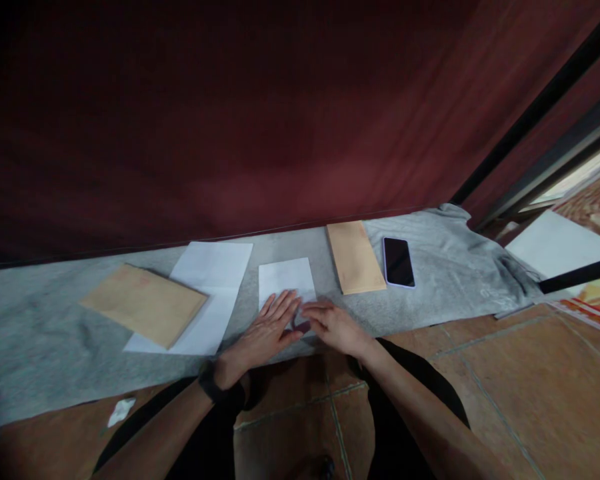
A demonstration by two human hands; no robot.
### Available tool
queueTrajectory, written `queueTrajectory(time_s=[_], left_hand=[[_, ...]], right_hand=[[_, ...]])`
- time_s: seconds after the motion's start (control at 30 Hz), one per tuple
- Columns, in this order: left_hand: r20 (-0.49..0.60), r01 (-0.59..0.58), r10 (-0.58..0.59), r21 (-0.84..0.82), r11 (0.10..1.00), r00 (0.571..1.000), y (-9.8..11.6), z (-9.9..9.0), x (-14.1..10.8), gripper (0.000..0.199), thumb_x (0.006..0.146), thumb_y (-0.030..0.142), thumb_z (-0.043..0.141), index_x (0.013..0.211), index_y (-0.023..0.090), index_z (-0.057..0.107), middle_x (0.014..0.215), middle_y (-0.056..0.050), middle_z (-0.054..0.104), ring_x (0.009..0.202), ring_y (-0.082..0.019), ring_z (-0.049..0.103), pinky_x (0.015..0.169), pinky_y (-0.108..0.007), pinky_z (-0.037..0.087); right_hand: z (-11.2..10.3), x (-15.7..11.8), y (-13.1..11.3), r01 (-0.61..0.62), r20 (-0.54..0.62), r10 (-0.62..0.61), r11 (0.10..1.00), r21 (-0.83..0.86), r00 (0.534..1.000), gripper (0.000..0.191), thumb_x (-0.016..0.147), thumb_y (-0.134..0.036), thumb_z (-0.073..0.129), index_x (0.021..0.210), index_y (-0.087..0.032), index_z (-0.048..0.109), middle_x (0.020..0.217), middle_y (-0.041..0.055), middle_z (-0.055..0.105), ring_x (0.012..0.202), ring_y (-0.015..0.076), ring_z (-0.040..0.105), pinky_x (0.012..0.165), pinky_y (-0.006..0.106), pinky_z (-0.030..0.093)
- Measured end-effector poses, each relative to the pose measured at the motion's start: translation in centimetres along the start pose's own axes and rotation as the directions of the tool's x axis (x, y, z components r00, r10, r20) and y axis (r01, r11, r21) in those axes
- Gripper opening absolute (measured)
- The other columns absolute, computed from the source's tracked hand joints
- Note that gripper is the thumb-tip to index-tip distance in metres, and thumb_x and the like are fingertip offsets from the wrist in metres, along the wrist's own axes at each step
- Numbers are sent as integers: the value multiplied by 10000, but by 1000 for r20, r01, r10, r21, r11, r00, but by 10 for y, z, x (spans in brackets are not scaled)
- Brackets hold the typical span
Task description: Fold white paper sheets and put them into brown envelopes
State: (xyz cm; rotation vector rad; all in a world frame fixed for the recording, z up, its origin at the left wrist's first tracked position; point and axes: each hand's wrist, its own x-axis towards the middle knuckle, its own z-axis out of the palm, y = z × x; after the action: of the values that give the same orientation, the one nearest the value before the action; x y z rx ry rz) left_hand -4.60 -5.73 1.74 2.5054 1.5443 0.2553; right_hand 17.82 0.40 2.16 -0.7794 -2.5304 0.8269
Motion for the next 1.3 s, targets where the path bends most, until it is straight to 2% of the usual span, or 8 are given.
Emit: queueTrajectory(time_s=[0.1, 0.2, 0.37, 0.53, 0.7, 0.9, 1.1, 1.3], left_hand=[[-17, 0, 1, 28, 1000, 1000, 0, 3, 1, 714, 1012, 600, 356, 1558, 140, 337, 1656, -154, 268, 1554, -267, 181, 1261, -510, 181], [-15, -22, 23, 35, 999, 1000, -2, 6, -1, 732, 1007, 604, 364, 1568, 136, 309, 1655, -155, 270, 1556, -261, 176, 1264, -508, 161], [7, -5, 4, 50, 999, 1000, -5, 3, -16, 786, 971, 653, 415, 1561, 142, 324, 1654, -161, 270, 1552, -275, 189, 1256, -521, 174], [-18, 74, -72, 96, 993, 997, -3, 0, -29, 664, 982, 539, 487, 1501, 129, 427, 1601, -193, 375, 1504, -304, 325, 1223, -507, 278], [-44, 50, -44, 132, 990, 998, 12, -1, -32, 464, 992, 320, 473, 1430, 172, 508, 1545, -159, 478, 1461, -301, 407, 1202, -517, 323], [-3, 31, -31, 193, 981, 1000, 22, -1, -32, 508, 930, 109, 428, 1425, 181, 520, 1525, -137, 509, 1435, -288, 446, 1181, -499, 357], [32, 53, -61, 197, 979, 998, 23, -2, -30, 545, 921, 150, 452, 1465, 149, 484, 1552, -157, 469, 1427, -321, 450, 1154, -508, 388], [51, 83, -90, 130, 988, 995, 11, -9, -24, 438, 946, 168, 473, 1371, 158, 577, 1455, -146, 581, 1341, -283, 553, 1097, -468, 463]], right_hand=[[14, 8, 7, -74, -123, 57, 987, -142, 991, 457, 1023, -240, 429, 1472, -210, 508, 1520, 95, 519, 1415, 221, 472, 1178, 457, 405], [29, 11, 10, -93, -97, 66, 944, -316, 993, 539, 1035, -332, 449, 1545, -168, 392, 1601, 126, 390, 1490, 256, 354, 1229, 502, 306], [38, 4, 11, -133, -110, 94, 887, -442, 990, 578, 1050, -376, 422, 1573, -151, 327, 1625, 140, 330, 1505, 266, 320, 1238, 496, 270], [36, 2, 12, -160, -104, 126, 880, -447, 987, 584, 1051, -371, 415, 1579, -144, 310, 1623, 145, 336, 1506, 263, 318, 1235, 500, 270], [38, 3, 14, -160, -113, 122, 886, -435, 986, 592, 1037, -373, 446, 1575, -159, 321, 1623, 145, 336, 1499, 268, 333, 1232, 509, 272], [34, 4, 17, -136, -103, 102, 902, -409, 989, 604, 1027, -385, 470, 1570, -162, 331, 1609, 155, 364, 1490, 280, 351, 1216, 527, 305], [30, 6, 14, -152, -75, 133, 909, -388, 988, 588, 1019, -376, 495, 1552, -160, 371, 1609, 143, 367, 1496, 261, 342, 1226, 519, 305], [14, 8, 14, -150, -56, 140, 951, -270, 989, 487, 985, -258, 535, 1468, -197, 513, 1550, 119, 472, 1437, 246, 444, 1197, 501, 372]])
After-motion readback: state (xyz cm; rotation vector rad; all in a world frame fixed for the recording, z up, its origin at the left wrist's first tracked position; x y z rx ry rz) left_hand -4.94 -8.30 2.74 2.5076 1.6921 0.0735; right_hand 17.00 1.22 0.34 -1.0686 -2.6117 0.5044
